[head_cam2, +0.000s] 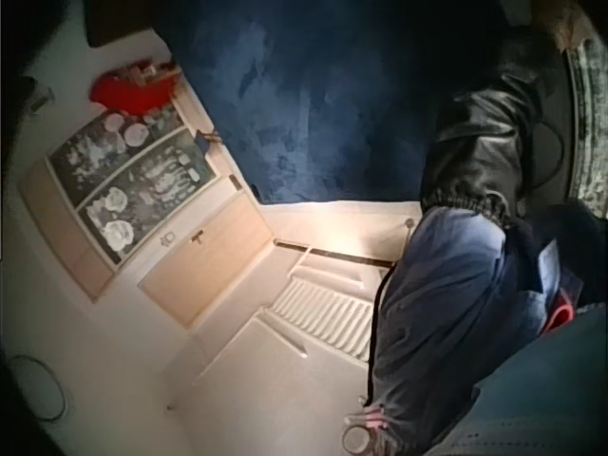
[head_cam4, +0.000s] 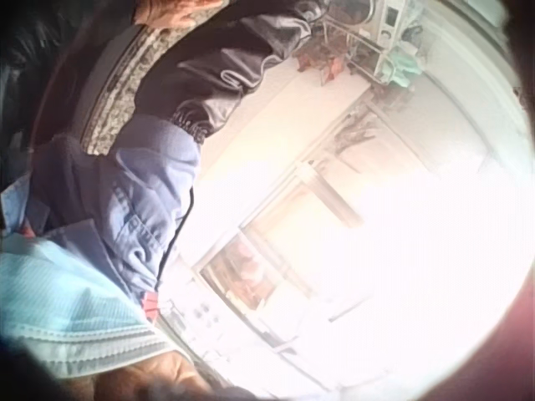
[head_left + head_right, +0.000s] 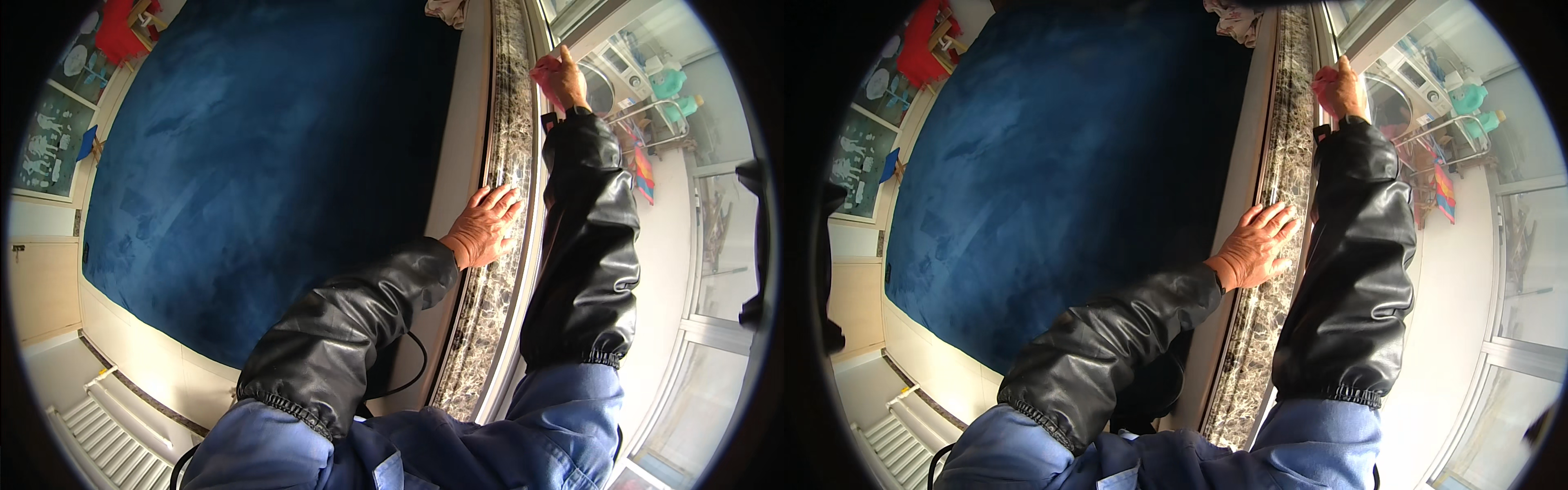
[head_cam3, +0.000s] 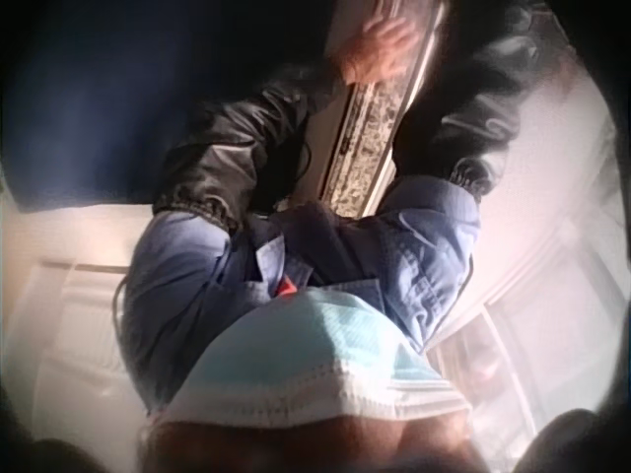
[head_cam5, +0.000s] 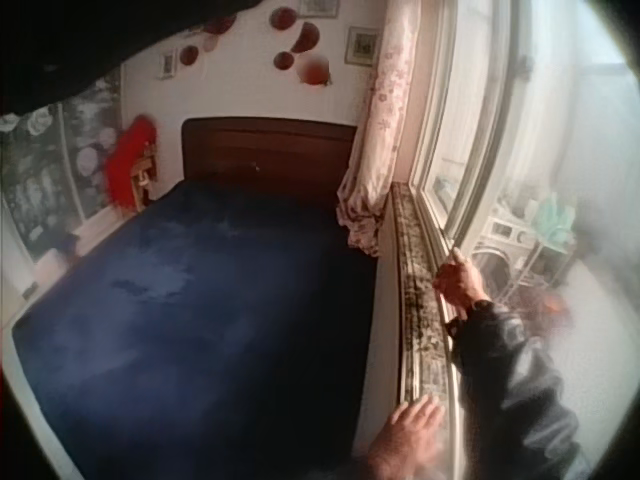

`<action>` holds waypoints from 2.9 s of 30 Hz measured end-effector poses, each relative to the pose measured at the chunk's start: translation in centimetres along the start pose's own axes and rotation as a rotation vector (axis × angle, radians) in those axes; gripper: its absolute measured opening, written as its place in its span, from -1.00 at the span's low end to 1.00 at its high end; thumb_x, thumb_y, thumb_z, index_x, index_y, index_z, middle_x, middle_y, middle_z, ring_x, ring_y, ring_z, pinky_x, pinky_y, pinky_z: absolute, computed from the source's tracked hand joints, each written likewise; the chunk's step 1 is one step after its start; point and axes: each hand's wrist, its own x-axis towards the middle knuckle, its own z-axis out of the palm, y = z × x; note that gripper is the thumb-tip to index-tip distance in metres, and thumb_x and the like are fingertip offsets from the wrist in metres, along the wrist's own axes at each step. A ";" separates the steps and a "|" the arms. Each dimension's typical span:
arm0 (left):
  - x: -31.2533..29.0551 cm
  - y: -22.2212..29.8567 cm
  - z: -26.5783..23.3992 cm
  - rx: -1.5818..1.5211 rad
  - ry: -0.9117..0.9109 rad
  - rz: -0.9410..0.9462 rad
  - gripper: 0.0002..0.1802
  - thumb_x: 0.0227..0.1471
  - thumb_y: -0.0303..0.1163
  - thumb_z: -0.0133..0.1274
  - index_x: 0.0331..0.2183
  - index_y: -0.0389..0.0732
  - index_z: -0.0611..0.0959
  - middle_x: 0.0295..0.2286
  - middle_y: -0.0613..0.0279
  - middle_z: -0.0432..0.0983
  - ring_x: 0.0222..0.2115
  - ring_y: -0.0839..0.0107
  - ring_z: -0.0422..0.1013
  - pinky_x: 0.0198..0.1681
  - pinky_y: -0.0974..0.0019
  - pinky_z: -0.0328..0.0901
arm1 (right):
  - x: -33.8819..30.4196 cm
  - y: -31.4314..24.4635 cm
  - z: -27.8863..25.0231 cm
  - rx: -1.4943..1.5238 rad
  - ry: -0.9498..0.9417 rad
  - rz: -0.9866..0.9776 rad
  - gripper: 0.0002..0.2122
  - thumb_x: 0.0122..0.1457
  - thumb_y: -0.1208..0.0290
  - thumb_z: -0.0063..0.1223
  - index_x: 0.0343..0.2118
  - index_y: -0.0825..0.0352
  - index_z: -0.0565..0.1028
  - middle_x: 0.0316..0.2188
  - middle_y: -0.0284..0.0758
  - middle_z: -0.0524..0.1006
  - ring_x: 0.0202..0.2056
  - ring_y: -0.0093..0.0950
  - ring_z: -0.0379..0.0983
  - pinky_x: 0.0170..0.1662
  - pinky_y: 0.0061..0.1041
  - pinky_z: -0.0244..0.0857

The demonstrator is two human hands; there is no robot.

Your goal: The person wipes the window frame and sill with a pink cloth, then wipes the blue mattress and the wooden headboard. The person uses a cloth to clean each surface in sequence.

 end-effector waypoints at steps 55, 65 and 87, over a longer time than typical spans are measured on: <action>10.3 -6.2 -7.7 -0.183 0.435 0.170 -0.81 0.04 -0.35 0.13 -0.30 -0.24 0.64 -0.22 0.13 0.61 -0.10 0.16 0.52 0.16 0.06 0.26 | -15.9 -2.7 4.3 -0.549 -0.225 -0.513 -0.46 0.13 0.15 0.11 0.16 0.27 0.46 0.24 -0.07 0.35 0.33 -0.08 0.14 0.42 -0.20 -0.06; 40.8 -10.2 -9.6 0.567 0.409 0.485 -0.39 0.23 -0.35 -0.20 0.30 -0.15 0.30 0.37 0.27 0.06 0.39 0.34 -0.02 0.42 0.10 -0.14 | -15.7 -2.1 4.4 -0.344 -0.265 -0.278 -0.33 0.02 0.22 0.13 0.26 0.28 0.35 0.28 -0.06 0.29 0.33 -0.02 0.11 0.41 -0.11 -0.06; 36.2 -7.5 -15.2 0.243 -0.180 0.093 -0.39 0.13 -0.50 -0.09 0.24 -0.19 0.34 0.29 0.00 0.17 0.40 0.03 -0.11 0.36 -0.38 -0.27 | -15.4 -2.5 3.7 -0.246 -0.227 -0.262 -0.38 0.02 0.21 0.14 0.21 0.25 0.40 0.26 -0.11 0.32 0.32 -0.06 0.16 0.38 -0.13 0.02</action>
